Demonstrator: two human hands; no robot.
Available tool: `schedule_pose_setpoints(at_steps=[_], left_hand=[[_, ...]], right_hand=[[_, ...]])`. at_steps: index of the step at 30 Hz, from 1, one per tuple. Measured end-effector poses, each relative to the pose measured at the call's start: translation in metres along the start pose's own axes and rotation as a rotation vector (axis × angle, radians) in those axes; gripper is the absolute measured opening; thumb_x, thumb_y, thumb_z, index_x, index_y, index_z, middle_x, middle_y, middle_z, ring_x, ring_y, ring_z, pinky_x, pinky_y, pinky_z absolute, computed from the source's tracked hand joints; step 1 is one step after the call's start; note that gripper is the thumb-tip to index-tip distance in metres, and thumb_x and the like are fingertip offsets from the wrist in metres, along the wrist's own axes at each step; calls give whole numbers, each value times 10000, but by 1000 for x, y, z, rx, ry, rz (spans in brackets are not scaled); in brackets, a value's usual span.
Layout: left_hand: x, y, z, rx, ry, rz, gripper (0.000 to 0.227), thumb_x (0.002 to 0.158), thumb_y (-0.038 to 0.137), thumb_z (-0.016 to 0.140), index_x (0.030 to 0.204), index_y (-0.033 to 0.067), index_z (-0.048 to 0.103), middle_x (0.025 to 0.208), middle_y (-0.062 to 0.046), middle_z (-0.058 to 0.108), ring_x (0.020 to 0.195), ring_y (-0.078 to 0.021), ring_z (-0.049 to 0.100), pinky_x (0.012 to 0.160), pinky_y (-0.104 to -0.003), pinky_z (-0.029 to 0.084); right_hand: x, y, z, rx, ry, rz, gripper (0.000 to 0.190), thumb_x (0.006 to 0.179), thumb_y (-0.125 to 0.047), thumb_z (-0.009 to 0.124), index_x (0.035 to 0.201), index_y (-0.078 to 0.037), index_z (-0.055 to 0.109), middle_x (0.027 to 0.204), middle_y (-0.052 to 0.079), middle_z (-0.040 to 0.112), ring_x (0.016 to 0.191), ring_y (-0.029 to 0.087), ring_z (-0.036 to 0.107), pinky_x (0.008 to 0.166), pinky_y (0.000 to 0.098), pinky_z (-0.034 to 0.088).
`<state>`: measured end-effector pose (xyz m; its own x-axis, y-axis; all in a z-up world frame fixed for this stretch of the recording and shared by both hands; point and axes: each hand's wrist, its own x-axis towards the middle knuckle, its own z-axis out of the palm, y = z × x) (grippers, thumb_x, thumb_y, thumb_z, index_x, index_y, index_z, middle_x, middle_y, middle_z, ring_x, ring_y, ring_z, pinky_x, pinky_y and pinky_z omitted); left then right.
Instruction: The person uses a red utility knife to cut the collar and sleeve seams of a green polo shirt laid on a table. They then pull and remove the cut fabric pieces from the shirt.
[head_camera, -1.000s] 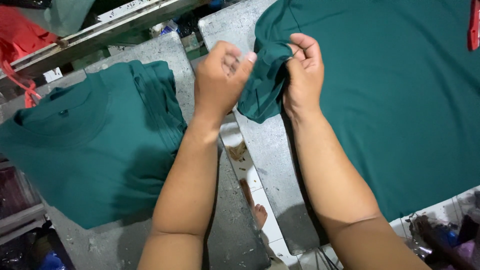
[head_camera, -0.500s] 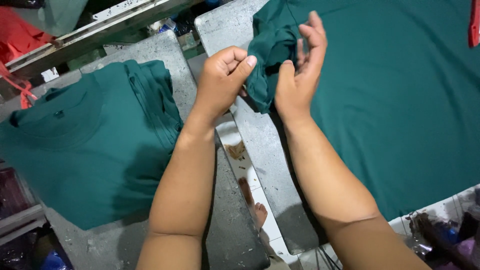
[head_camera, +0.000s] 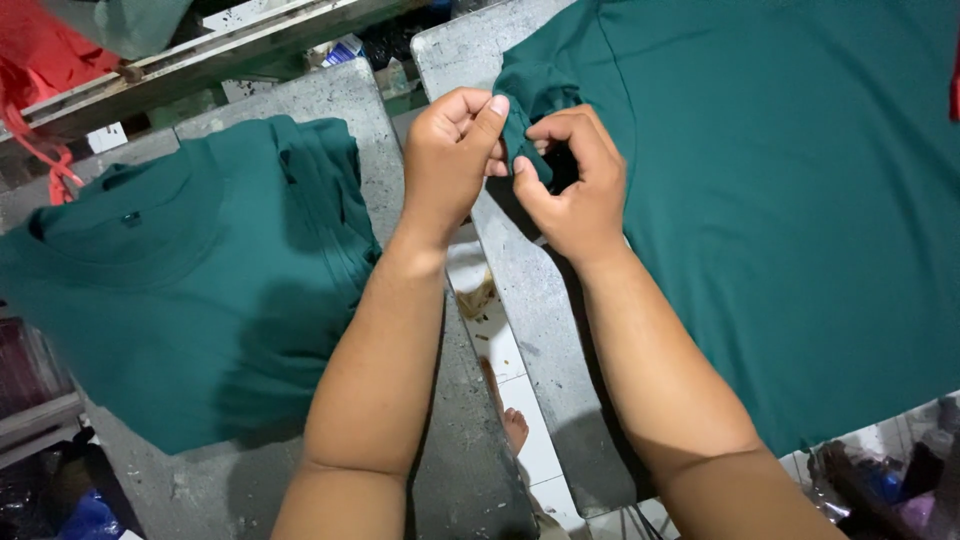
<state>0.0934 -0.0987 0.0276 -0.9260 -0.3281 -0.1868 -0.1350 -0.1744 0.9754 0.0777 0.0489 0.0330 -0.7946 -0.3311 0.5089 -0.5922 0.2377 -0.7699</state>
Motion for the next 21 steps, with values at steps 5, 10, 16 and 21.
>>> schedule_pose_setpoints(at_steps=[5,10,16,21], left_hand=[[1,0,0,25,25,-22,180,959,259,661,870,104,681,601,-15,597,524,-96,591,548,-231,587],[-1,-1,2,5,18,-4,169,961,257,658,879,109,667,655,-10,608,635,-102,689,591,-255,662],[-3,5,3,66,-1,11,172,969,249,638,934,88,687,757,-116,757,664,-154,771,582,-230,634],[-12,11,9,132,-40,104,390,881,307,725,1115,113,482,784,-46,706,578,-138,695,582,-255,538]], right_hand=[[1,5,0,16,8,5,24,942,-17,677,952,-25,656,937,120,649,883,243,615,824,351,486],[-4,25,0,152,23,205,46,995,-47,632,952,-63,634,912,43,624,850,160,562,801,302,455],[-5,31,-1,343,24,355,118,1036,-198,625,976,-97,635,961,21,687,841,79,582,795,247,486],[-7,32,-1,319,26,369,89,1034,-157,627,958,-115,607,812,-42,555,721,47,445,655,231,368]])
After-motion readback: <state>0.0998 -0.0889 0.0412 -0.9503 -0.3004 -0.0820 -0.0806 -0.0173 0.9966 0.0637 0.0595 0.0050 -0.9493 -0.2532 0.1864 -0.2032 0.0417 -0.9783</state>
